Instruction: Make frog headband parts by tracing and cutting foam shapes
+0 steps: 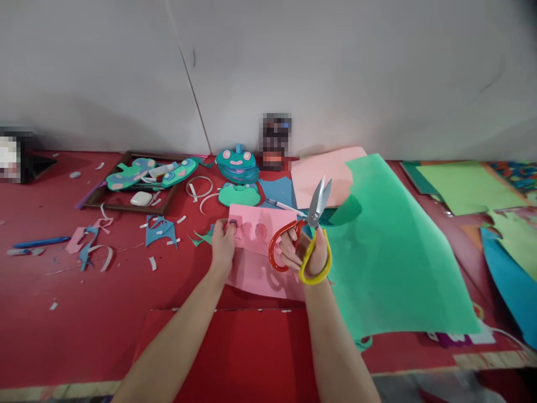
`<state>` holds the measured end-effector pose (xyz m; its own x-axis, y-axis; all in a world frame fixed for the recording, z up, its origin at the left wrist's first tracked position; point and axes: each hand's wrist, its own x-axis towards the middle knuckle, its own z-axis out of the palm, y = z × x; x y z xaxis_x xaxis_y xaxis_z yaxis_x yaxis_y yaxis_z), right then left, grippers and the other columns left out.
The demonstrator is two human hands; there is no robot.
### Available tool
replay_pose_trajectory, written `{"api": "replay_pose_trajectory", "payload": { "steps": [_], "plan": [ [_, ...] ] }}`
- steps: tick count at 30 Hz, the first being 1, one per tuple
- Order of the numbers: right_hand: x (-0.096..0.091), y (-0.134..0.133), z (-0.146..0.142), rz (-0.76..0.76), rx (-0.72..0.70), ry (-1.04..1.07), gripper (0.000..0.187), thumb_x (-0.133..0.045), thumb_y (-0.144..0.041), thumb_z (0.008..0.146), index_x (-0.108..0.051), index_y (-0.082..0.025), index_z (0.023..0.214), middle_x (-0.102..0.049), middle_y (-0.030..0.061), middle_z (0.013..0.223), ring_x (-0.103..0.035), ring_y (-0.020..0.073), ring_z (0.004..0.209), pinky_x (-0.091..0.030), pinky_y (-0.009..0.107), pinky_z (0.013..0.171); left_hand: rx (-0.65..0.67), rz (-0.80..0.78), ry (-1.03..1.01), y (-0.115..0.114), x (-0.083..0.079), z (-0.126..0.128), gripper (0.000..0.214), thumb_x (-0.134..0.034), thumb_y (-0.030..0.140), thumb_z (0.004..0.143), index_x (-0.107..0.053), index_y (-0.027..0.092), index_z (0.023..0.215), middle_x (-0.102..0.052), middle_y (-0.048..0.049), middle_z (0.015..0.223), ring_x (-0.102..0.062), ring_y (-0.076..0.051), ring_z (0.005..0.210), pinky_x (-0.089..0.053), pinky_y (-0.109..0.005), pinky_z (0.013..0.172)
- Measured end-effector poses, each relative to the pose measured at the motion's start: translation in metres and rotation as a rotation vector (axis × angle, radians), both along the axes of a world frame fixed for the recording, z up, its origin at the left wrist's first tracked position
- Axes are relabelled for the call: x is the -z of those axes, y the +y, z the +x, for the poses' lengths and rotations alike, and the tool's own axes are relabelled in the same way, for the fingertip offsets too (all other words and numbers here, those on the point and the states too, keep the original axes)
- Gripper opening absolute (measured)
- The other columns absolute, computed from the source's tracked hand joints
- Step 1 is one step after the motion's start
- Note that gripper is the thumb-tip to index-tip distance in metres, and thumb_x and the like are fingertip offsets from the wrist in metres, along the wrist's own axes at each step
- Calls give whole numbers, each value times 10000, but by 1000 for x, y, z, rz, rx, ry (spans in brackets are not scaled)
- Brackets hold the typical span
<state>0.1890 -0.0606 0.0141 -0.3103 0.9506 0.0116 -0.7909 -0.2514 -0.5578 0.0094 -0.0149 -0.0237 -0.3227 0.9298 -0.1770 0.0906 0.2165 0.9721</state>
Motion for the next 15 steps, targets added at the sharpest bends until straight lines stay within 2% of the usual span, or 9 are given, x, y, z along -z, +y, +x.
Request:
{"api": "replay_pose_trajectory", "payload": {
  "steps": [5, 8, 11, 15],
  "plan": [
    [6, 9, -7, -151, 47, -143, 428, -435, -597, 836, -516, -191, 731, -513, -35, 572, -260, 38, 329, -206, 170, 307, 69, -87, 4, 9, 8, -9, 167, -550, 316, 748, -561, 186, 852, -607, -8, 796, -568, -158, 765, -435, -267, 698],
    [11, 13, -12, -194, 51, -192, 419, -455, -598, 818, -496, -193, 717, -503, -39, 567, -265, 39, 329, -210, 171, 312, 221, -119, -55, 13, 6, -18, 188, -572, 310, 722, -591, 177, 854, -633, -17, 805, -582, -172, 780, -441, -286, 724],
    [11, 12, -15, -189, 17, -196, 410, -469, -597, 811, -493, -196, 727, -503, -45, 569, -256, 37, 320, -200, 168, 300, 328, -93, -85, 16, 1, -25, 165, -599, 271, 699, -613, 181, 837, -651, -11, 830, -589, -166, 805, -438, -285, 763],
    [11, 4, -14, -108, -78, -170, 406, -498, -599, 808, -505, -196, 761, -519, -46, 568, -247, 31, 313, -213, 161, 293, 309, -52, -216, 21, -3, -32, 217, -651, 285, 656, -630, 185, 847, -656, 2, 832, -593, -144, 794, -442, -282, 810]
  ]
}}
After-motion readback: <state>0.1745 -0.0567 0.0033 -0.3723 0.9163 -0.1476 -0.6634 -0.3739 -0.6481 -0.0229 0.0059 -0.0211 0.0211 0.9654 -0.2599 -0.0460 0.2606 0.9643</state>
